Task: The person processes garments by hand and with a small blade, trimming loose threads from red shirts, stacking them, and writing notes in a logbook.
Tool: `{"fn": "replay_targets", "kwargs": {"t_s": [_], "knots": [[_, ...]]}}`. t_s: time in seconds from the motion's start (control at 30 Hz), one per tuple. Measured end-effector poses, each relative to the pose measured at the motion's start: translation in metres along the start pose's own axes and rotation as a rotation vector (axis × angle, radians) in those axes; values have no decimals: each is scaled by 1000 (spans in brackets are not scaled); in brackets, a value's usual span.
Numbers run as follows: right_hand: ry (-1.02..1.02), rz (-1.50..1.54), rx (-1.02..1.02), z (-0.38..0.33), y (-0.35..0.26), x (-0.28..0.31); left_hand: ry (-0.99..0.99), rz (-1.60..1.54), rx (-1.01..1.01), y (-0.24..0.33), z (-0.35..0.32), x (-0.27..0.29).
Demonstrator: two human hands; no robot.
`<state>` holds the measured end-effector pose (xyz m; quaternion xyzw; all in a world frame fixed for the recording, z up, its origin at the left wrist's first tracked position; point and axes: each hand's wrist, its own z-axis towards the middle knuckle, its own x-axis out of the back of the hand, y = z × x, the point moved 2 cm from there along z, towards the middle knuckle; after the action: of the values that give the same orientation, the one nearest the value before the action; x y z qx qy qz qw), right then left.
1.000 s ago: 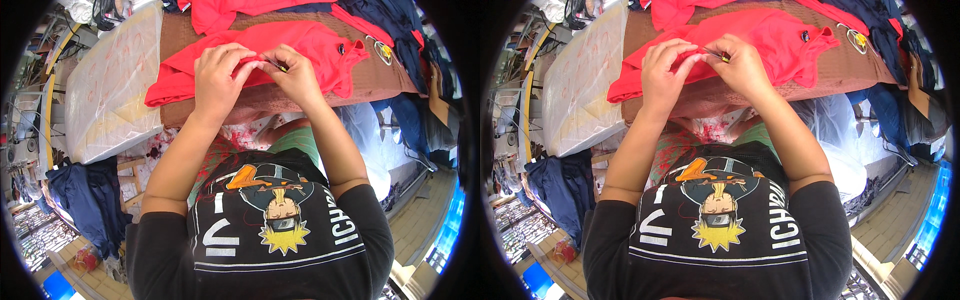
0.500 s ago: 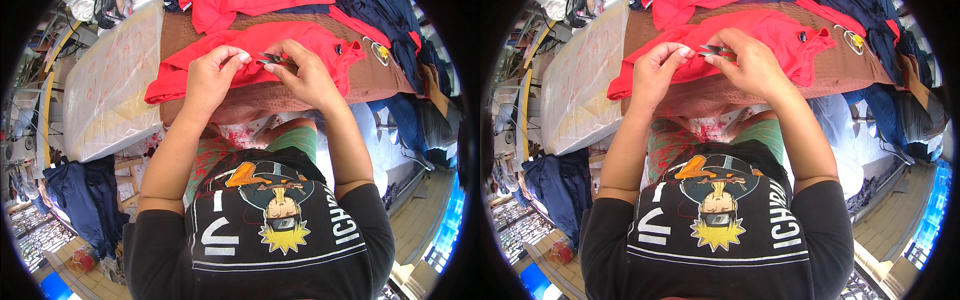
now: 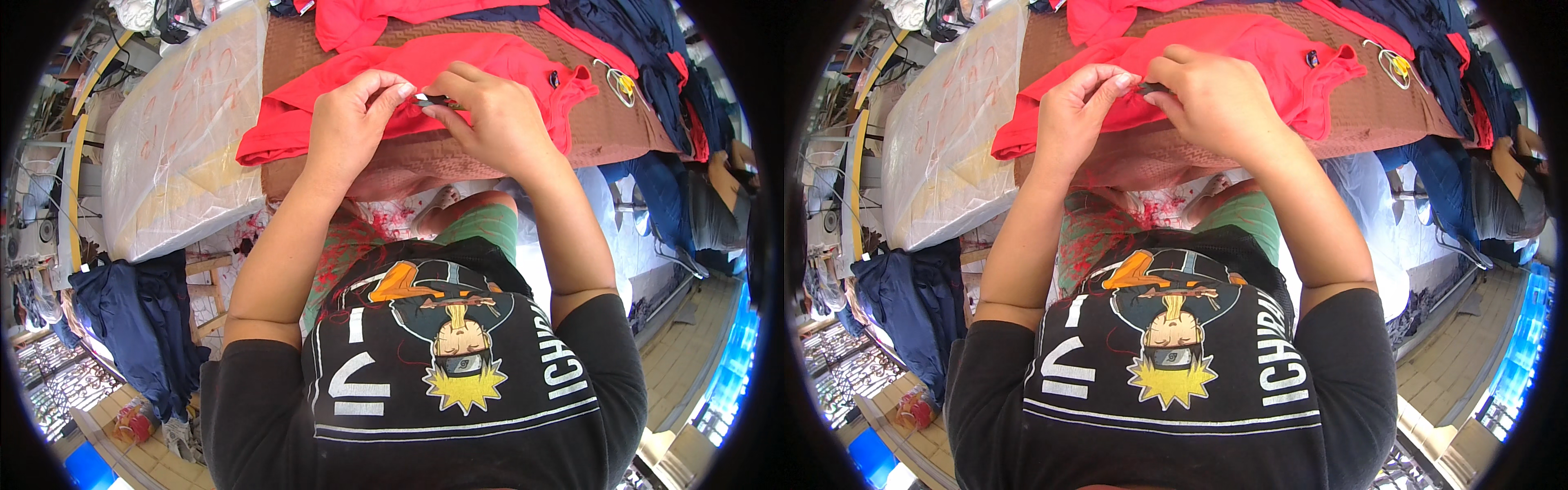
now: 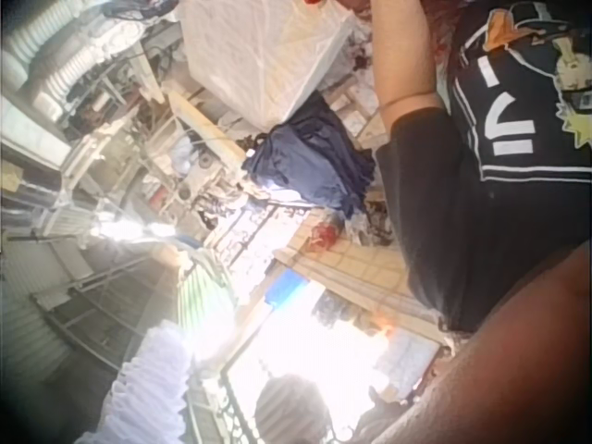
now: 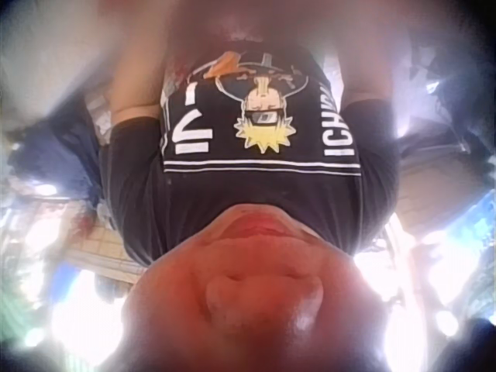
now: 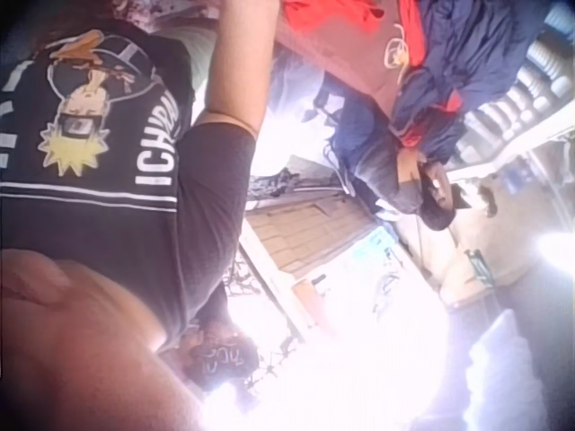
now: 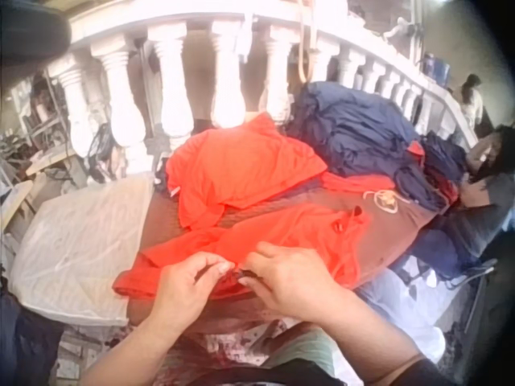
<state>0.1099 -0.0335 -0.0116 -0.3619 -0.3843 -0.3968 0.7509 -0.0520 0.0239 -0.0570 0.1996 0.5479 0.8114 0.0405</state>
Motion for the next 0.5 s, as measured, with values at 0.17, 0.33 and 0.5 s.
{"fn": "replay_targets", "kwargs": {"t_s": [0.17, 0.33, 0.5], "knots": [[-6, -51, -5, 1, 5, 2, -309, -69, -503, 24, 3, 20], [32, 257, -212, -10, 26, 9, -377, 35, -364, 17, 0, 35], [-9, 226, -32, -26, 37, -33, -292, 469, -346, -29, -14, -12]]}}
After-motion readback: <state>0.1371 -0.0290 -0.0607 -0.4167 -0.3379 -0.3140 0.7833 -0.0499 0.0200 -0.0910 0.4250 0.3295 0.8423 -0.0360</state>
